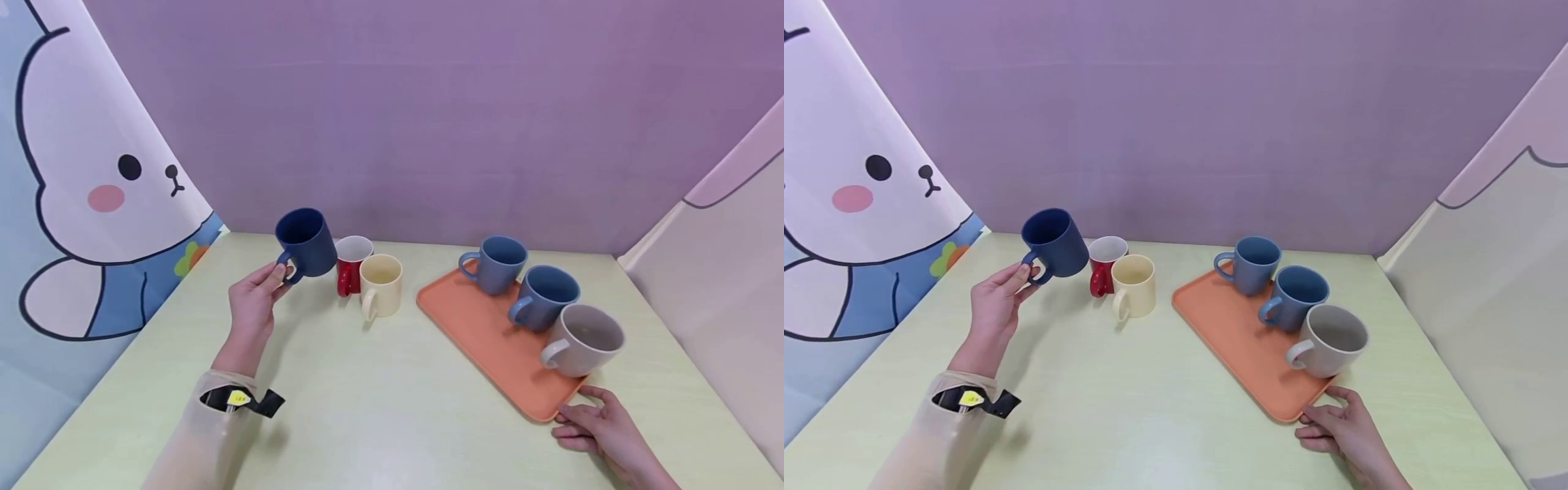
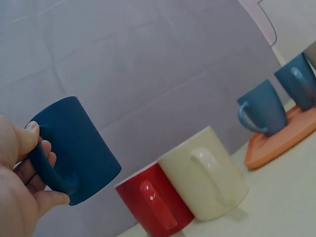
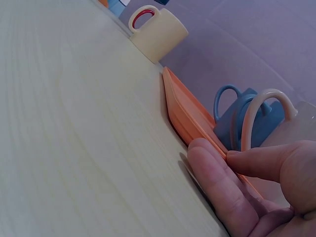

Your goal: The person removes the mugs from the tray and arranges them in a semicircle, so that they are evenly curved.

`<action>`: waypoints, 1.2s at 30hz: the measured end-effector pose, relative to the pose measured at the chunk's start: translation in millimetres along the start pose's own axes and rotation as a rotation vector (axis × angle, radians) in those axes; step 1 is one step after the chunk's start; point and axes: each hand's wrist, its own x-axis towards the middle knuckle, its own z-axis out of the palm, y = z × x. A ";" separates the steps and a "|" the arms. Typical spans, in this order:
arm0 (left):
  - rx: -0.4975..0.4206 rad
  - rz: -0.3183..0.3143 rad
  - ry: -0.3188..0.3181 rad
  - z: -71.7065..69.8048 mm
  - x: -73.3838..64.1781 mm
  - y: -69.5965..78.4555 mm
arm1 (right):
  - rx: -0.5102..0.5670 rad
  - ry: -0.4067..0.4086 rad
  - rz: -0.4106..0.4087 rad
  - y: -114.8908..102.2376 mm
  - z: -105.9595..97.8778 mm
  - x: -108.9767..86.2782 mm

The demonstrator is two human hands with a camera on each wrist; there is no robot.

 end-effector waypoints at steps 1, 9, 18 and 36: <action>0.002 -0.002 0.012 -0.9 1.3 -1.2 | 0.003 0.005 0.006 -0.6 0.4 0.0; -0.013 0.020 0.077 -6.4 13.1 -13.6 | 0.003 0.004 0.015 -2.8 0.9 -0.8; 0.042 0.018 0.096 -9.9 26.2 -33.2 | 0.022 0.003 0.013 -5.2 2.2 -0.8; 0.104 -0.009 0.117 -7.2 32.2 -67.2 | 0.041 -0.022 -0.010 0.9 -0.1 0.6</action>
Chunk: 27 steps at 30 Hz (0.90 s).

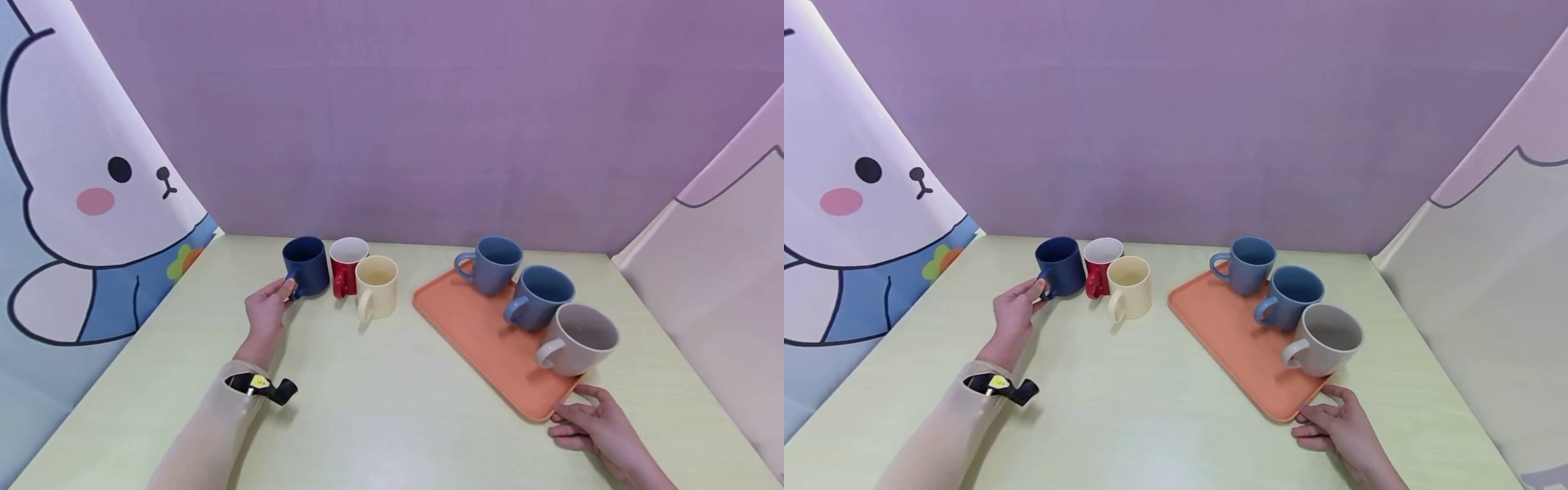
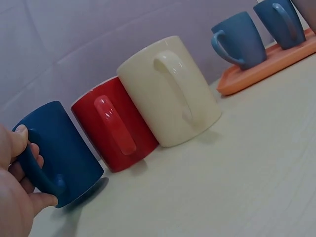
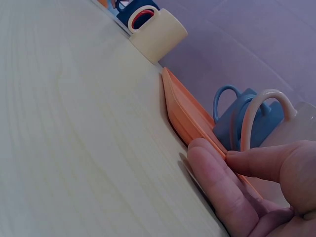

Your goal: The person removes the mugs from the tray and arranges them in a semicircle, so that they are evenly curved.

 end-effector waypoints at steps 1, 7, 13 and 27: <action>0.003 -0.002 -0.001 0.2 0.4 -1.1 | 0.000 0.000 0.000 0.2 -0.1 -0.1; 0.053 -0.021 -0.004 1.0 1.6 -5.2 | 0.002 0.002 -0.007 0.7 0.7 -0.6; 0.097 -0.034 -0.032 2.4 1.6 -6.7 | -0.007 0.009 -0.001 -0.1 1.6 -0.9; 0.150 -0.082 -0.108 0.7 9.9 -8.1 | -0.014 0.017 -0.032 0.4 1.6 0.1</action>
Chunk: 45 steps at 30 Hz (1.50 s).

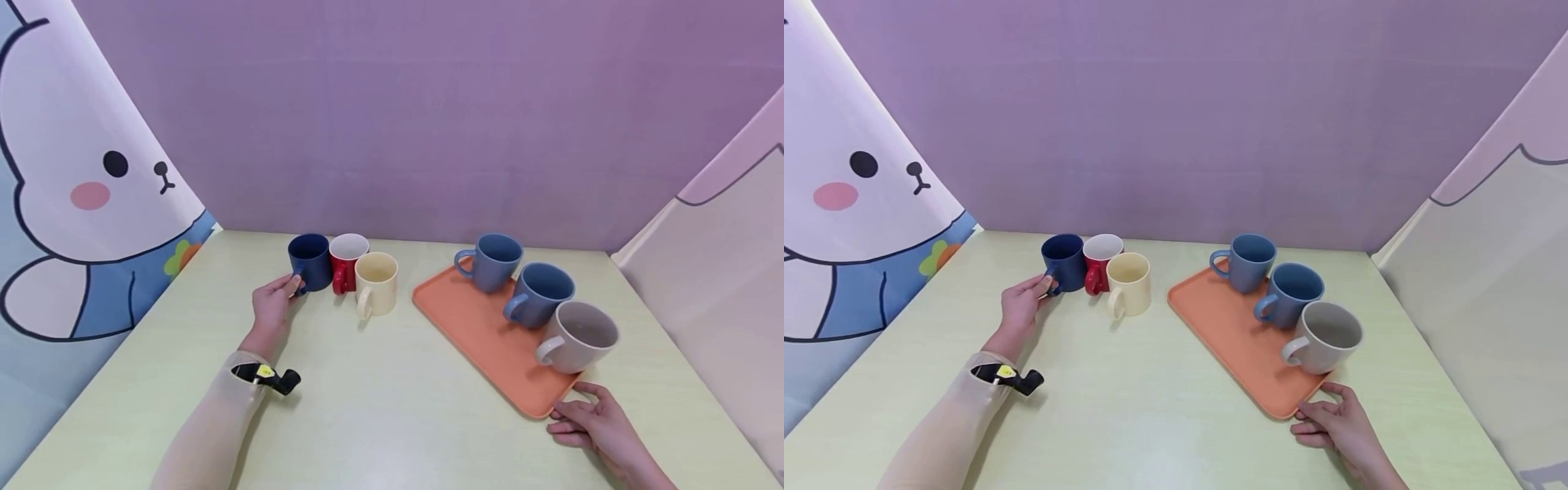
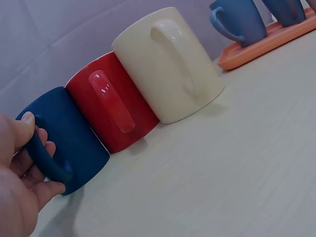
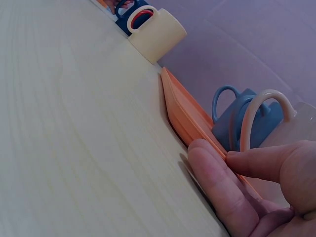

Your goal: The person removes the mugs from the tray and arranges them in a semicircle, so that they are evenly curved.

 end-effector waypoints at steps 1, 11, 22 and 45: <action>-0.006 -0.002 -0.003 -0.1 0.9 -0.2 | 0.000 0.001 -0.001 0.2 -0.1 0.0; 0.038 0.014 -0.024 -0.4 2.2 -0.2 | 0.005 0.000 -0.001 0.9 -1.3 0.0; 0.026 0.013 0.009 -1.9 -4.4 2.2 | 0.002 -0.010 -0.011 2.4 -1.1 0.9; -0.364 0.095 0.075 16.6 -8.7 49.9 | 0.002 -0.006 -0.014 1.1 -1.4 0.6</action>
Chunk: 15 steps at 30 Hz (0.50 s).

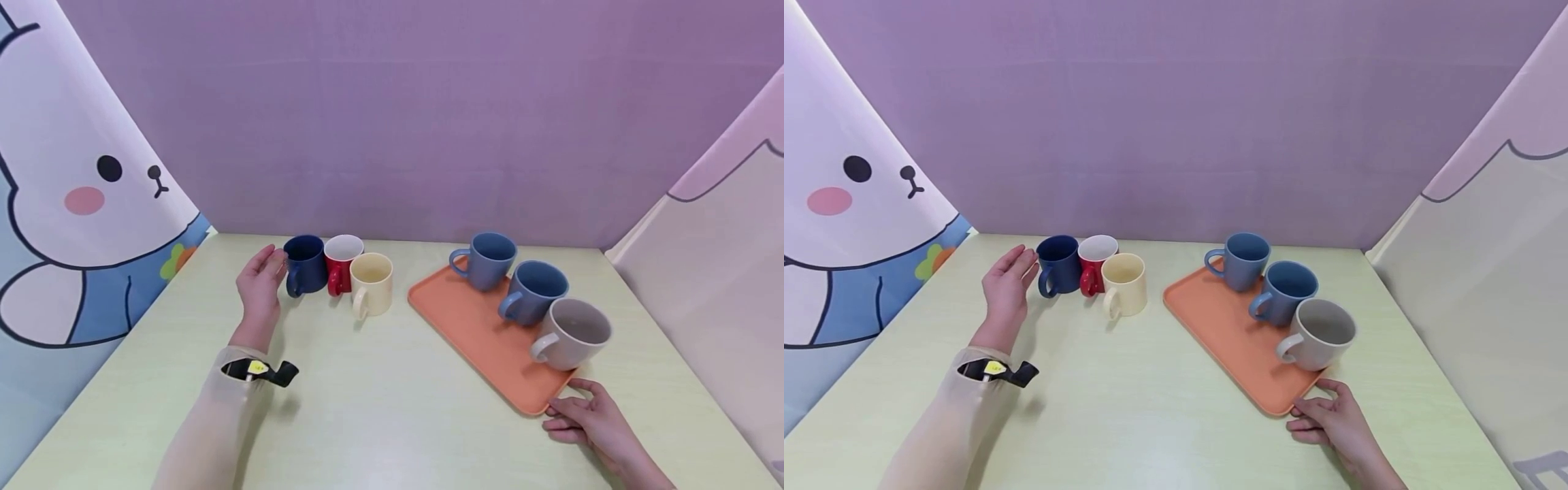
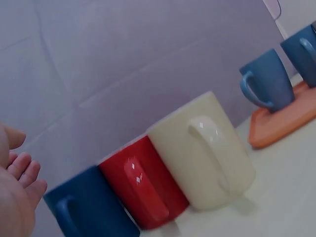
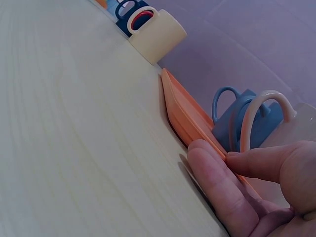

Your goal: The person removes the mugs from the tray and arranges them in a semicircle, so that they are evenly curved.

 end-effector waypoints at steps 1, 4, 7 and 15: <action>-0.023 0.000 -0.010 2.6 -0.1 1.0 | -0.002 0.001 0.001 0.1 0.0 0.0; -0.048 0.001 -0.042 12.8 -2.6 3.2 | -0.003 0.004 0.005 0.4 -0.2 0.1; -0.050 -0.005 -0.076 25.1 -5.2 4.1 | -0.001 0.004 0.008 0.5 -0.2 0.2; 0.050 -0.022 -0.194 61.1 -16.1 0.1 | 0.007 -0.004 0.009 -0.6 0.4 0.0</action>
